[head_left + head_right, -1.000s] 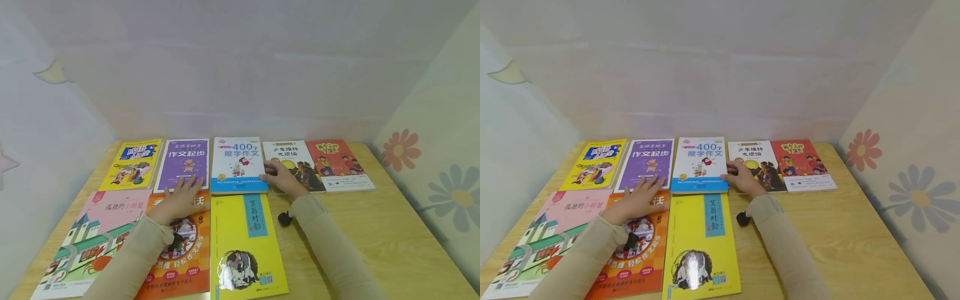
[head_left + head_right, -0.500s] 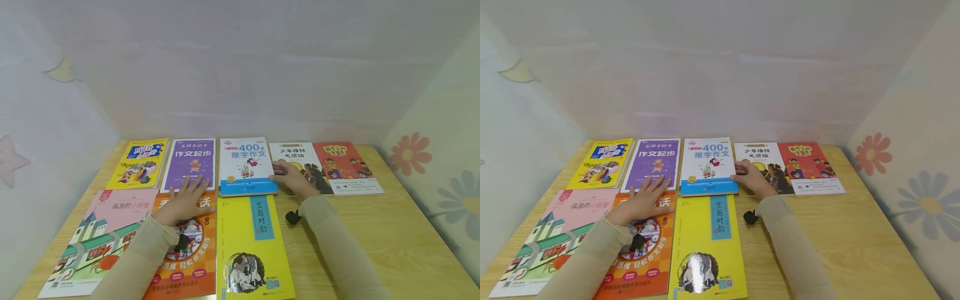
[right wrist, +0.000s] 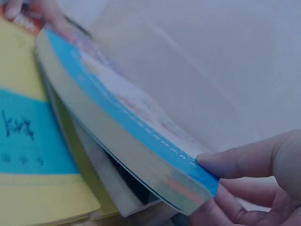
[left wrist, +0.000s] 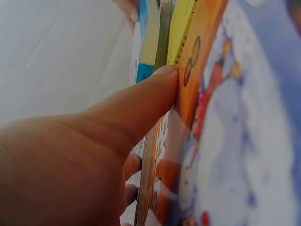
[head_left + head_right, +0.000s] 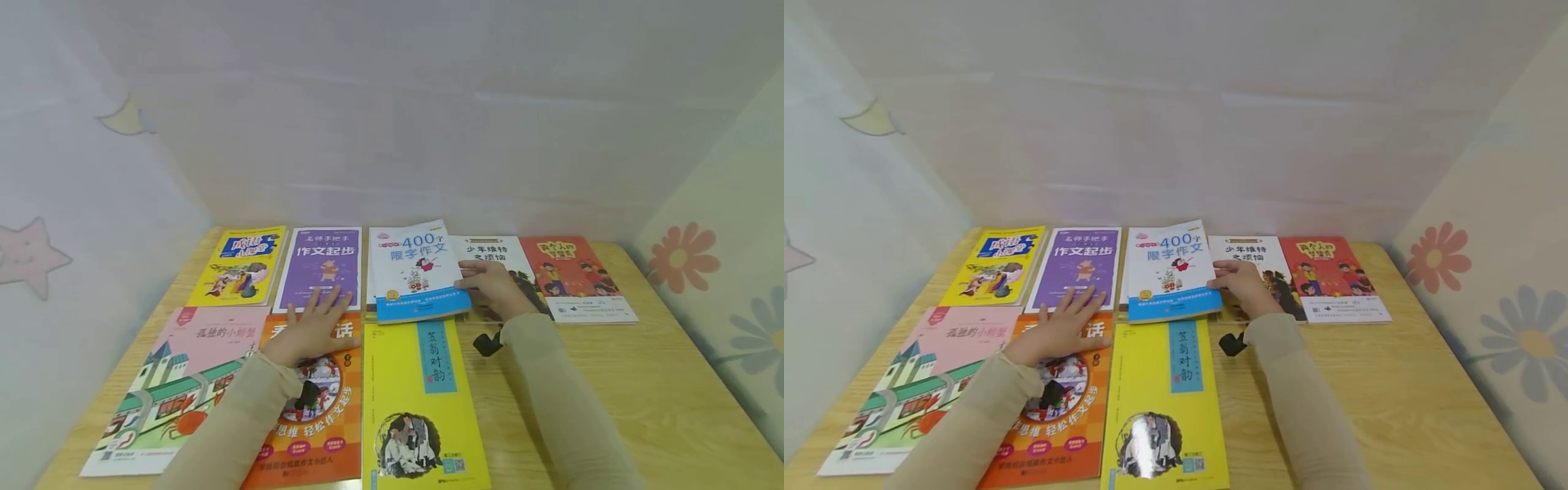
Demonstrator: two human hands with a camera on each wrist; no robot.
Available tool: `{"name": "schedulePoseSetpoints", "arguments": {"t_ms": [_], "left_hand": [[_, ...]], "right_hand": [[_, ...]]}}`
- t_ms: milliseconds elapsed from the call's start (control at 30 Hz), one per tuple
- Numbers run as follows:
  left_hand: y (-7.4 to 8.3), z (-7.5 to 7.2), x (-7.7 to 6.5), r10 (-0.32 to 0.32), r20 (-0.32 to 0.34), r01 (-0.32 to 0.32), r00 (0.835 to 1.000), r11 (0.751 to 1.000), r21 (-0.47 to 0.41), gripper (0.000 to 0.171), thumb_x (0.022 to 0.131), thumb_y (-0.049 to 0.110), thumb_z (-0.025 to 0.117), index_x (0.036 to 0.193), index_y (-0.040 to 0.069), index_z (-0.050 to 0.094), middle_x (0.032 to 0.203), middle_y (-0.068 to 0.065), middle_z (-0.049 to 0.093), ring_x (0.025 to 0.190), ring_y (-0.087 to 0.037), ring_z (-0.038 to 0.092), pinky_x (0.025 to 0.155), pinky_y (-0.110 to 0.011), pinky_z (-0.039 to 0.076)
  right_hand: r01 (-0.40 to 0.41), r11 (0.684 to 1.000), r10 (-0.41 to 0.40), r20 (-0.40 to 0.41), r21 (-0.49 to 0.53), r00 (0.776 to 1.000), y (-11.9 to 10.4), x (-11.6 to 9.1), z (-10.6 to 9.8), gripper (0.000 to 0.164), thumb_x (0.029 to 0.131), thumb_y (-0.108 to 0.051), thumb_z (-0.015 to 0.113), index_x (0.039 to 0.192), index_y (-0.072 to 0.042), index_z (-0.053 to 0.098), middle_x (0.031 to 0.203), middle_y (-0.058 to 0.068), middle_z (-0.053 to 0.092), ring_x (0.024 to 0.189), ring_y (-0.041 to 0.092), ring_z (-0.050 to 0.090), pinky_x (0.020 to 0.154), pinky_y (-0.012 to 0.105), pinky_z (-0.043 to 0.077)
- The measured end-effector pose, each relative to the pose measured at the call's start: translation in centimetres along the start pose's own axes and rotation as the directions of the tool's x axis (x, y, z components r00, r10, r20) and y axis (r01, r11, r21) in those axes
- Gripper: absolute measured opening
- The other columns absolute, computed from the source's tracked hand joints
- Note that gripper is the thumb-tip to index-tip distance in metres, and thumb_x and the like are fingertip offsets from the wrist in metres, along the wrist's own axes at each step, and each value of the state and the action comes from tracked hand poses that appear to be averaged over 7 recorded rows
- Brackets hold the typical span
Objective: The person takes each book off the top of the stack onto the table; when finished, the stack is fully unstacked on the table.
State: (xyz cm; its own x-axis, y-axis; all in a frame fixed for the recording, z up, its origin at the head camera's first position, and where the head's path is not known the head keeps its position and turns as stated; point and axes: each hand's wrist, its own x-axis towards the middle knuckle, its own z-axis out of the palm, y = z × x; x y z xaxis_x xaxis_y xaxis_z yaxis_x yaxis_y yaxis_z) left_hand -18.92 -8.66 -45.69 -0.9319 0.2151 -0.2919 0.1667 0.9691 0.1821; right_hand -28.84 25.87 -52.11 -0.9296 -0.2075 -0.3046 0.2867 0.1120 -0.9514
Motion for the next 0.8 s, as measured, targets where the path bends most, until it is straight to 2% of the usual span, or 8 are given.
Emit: {"name": "schedulePoseSetpoints", "arguments": {"t_ms": [167,267,433,533,667,733,800], "left_hand": [[0.0,0.0,0.1,0.001,0.002,-0.001,1.000,1.000,0.011,0.101,0.090,0.065,0.064,0.164,0.019,0.013,0.170,-0.012,0.000,0.152,-0.046,-0.013,0.106,-0.081,-0.014],[0.1,0.1,0.1,0.008,0.004,-0.008,1.000,1.000,0.011,0.100,0.091,0.064,0.064,0.164,0.018,0.013,0.170,-0.012,0.000,0.152,-0.046,-0.012,0.106,-0.081,-0.013],[0.4,0.1,0.0,0.016,0.012,-0.016,1.000,1.000,0.022,0.100,0.091,0.063,0.064,0.164,0.017,0.013,0.170,-0.013,0.000,0.152,-0.046,-0.012,0.106,-0.082,-0.011],[0.5,0.1,-0.1,0.013,0.017,-0.013,1.000,1.000,0.024,0.100,0.091,0.063,0.064,0.164,0.018,0.013,0.170,-0.012,0.000,0.152,-0.045,-0.012,0.106,-0.082,-0.011],[0.6,0.1,-0.1,0.014,0.016,-0.015,1.000,1.000,0.020,0.100,0.092,0.062,0.064,0.164,0.017,0.013,0.170,-0.013,-0.001,0.152,-0.046,-0.012,0.106,-0.081,-0.012],[0.7,0.1,-0.2,0.018,0.016,-0.018,1.000,1.000,0.015,0.100,0.092,0.062,0.064,0.164,0.017,0.012,0.170,-0.013,-0.001,0.152,-0.046,-0.012,0.106,-0.081,-0.012],[0.7,0.1,-0.1,0.023,0.018,-0.023,1.000,1.000,0.011,0.101,0.091,0.062,0.064,0.164,0.016,0.012,0.170,-0.013,-0.001,0.151,-0.046,-0.013,0.106,-0.081,-0.012]], "right_hand": [[-0.043,0.998,0.038,0.116,0.038,0.993,-0.1,-0.3,-0.8,0.065,0.097,-0.017,0.069,0.153,-0.004,0.040,0.138,0.018,0.059,0.112,0.028,0.067,0.096,0.041,0.056],[0.014,0.999,-0.018,0.161,0.030,0.987,0.3,-0.9,-1.4,0.061,0.100,-0.017,0.065,0.153,0.000,0.039,0.138,0.022,0.058,0.107,0.026,0.069,0.090,0.036,0.059],[0.144,0.986,-0.159,0.201,0.089,0.967,1.6,-2.9,-2.8,0.053,0.105,-0.018,0.056,0.152,0.001,0.039,0.138,0.024,0.058,0.104,0.025,0.071,0.087,0.037,0.061],[0.189,0.973,-0.211,0.187,0.131,0.959,2.6,-4.5,-3.9,0.052,0.106,-0.018,0.055,0.150,0.004,0.038,0.132,0.018,0.062,0.100,0.018,0.072,0.086,0.033,0.060],[0.222,0.952,-0.259,0.168,0.211,0.951,4.6,-6.8,-5.5,0.055,0.105,-0.015,0.056,0.149,0.010,0.033,0.123,0.003,0.066,0.099,0.013,0.071,0.085,0.029,0.060],[0.232,0.940,-0.276,0.160,0.250,0.948,5.9,-8.1,-6.3,0.053,0.106,-0.015,0.055,0.149,0.007,0.034,0.120,-0.003,0.068,0.100,0.013,0.071,0.085,0.029,0.060],[0.230,0.925,-0.288,0.164,0.303,0.944,7.2,-9.5,-7.2,0.044,0.106,-0.013,0.054,0.146,0.000,0.040,0.121,-0.006,0.069,0.103,0.012,0.070,0.087,0.028,0.059]]}}
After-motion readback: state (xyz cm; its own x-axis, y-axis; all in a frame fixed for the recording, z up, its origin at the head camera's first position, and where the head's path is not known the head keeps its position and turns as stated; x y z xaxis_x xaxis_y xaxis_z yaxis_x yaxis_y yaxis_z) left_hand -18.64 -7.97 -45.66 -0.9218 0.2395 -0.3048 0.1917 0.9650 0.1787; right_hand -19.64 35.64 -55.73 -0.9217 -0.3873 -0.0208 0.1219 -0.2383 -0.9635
